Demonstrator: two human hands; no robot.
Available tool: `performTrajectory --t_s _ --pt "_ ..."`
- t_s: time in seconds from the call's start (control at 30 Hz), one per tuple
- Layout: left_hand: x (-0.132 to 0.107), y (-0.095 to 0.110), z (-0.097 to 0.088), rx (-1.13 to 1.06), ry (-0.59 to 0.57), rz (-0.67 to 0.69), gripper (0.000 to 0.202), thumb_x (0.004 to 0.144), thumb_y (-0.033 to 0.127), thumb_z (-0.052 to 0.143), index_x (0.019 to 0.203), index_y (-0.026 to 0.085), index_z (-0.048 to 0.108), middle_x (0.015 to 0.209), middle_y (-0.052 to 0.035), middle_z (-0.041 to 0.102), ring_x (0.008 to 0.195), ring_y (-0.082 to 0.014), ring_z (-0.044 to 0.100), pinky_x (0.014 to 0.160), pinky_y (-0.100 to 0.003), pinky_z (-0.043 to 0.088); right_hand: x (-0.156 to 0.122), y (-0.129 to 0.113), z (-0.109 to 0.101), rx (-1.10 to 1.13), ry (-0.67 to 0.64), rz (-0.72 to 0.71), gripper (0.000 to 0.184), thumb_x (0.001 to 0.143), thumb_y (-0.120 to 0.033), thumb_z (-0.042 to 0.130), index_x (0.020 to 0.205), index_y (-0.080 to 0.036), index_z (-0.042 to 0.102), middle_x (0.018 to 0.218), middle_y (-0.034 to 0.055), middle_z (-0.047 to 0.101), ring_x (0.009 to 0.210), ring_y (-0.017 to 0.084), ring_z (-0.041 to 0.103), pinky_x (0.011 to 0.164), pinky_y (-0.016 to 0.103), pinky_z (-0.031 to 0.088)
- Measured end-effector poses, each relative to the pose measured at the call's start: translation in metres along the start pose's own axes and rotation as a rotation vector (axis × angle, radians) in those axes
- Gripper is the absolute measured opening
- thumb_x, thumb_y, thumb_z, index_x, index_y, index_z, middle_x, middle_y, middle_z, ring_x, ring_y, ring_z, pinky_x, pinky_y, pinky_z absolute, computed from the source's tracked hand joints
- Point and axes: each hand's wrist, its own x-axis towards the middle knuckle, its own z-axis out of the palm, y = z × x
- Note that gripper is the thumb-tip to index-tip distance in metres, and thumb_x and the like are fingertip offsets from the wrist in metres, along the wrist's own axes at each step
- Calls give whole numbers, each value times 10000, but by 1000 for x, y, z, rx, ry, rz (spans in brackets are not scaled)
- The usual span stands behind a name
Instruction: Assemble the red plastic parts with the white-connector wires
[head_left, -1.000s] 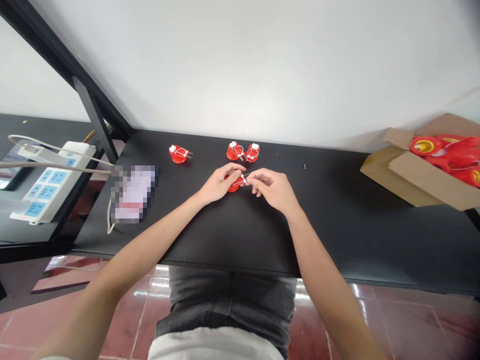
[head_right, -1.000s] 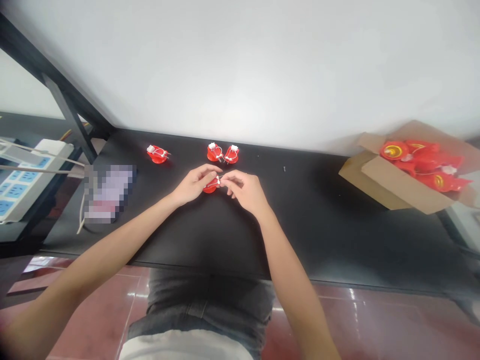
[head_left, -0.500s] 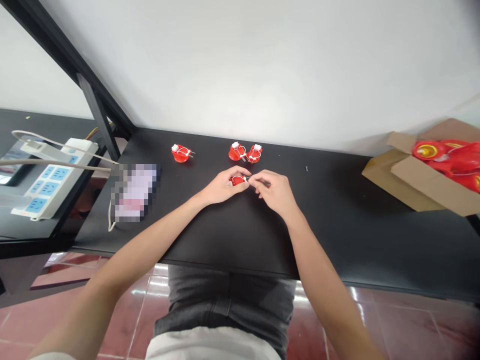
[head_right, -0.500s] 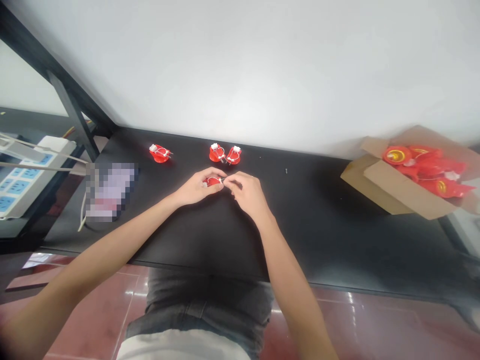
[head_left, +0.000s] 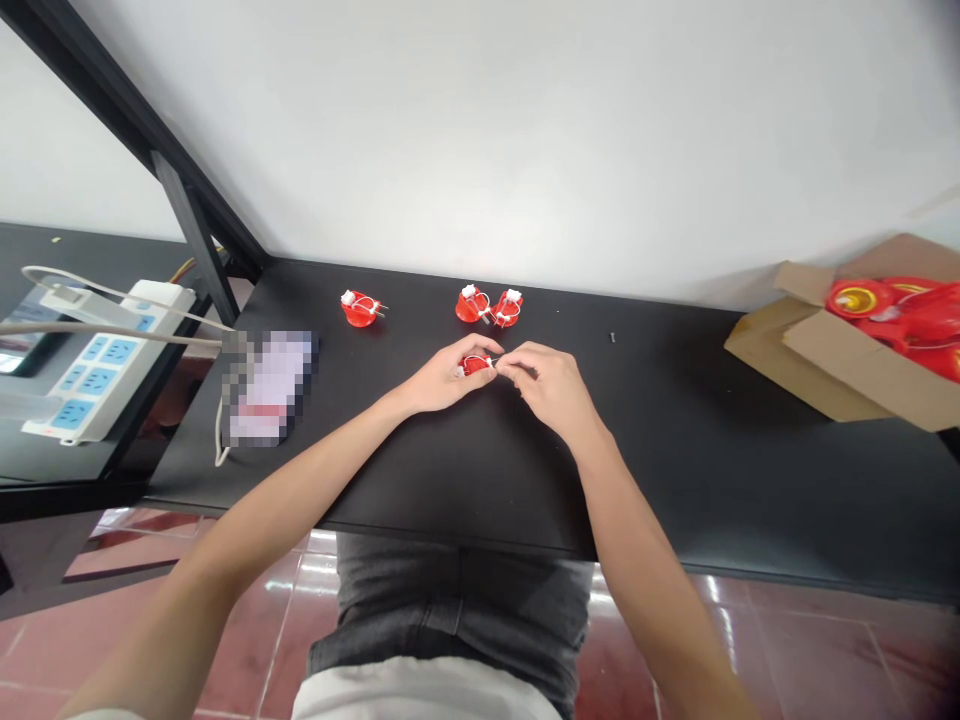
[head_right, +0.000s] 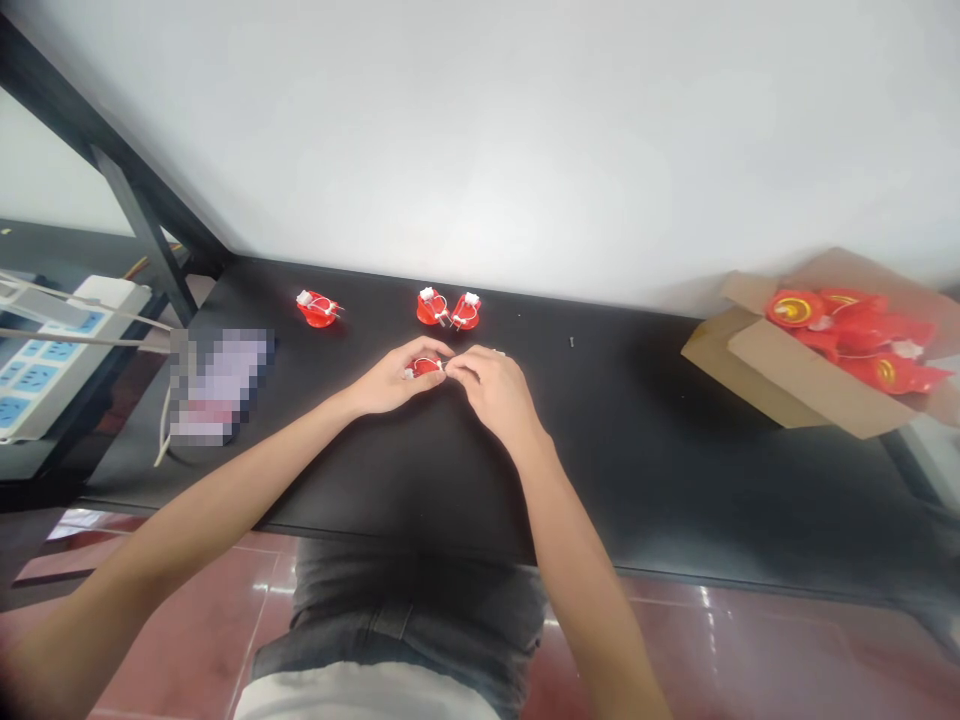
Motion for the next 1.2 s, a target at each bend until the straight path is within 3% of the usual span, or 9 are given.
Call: performTrajectory --t_s 0.23,0.53,0.8,1.03,1.2 --pt "0 0 1 40 10 5 303 935 417 632 1146 201 611 984 -25 667 900 -160 610 846 -305 489 -1 -1 2 -41 37 -29 199 923 -151 613 792 -224 744 855 28 714 723 180 612 691 332 433" --pt "0 1 -1 3 11 5 305 944 410 628 1156 193 594 973 -31 660 867 -145 588 803 -280 481 1 7 -1 212 33 -20 95 906 -240 678 853 -227 755 874 18 709 579 125 587 623 311 515" --pt "-1 1 1 -11 42 18 322 919 398 642 1159 194 581 920 -12 644 841 -138 591 805 -277 471 2 9 0 266 40 -60 131 921 -313 682 855 -221 748 952 39 707 579 117 592 581 305 551" --pt "-1 3 1 66 50 14 337 906 411 638 1166 202 591 988 -24 667 887 -159 605 839 -299 484 3 7 3 200 44 -76 145 941 -244 624 830 -216 714 904 28 694 573 118 568 598 298 519" --pt "0 3 1 82 46 4 327 905 414 632 1157 208 596 980 -16 657 857 -156 588 821 -301 483 2 1 7 76 106 -100 219 962 -216 548 803 -228 697 903 41 716 674 161 619 679 322 518"
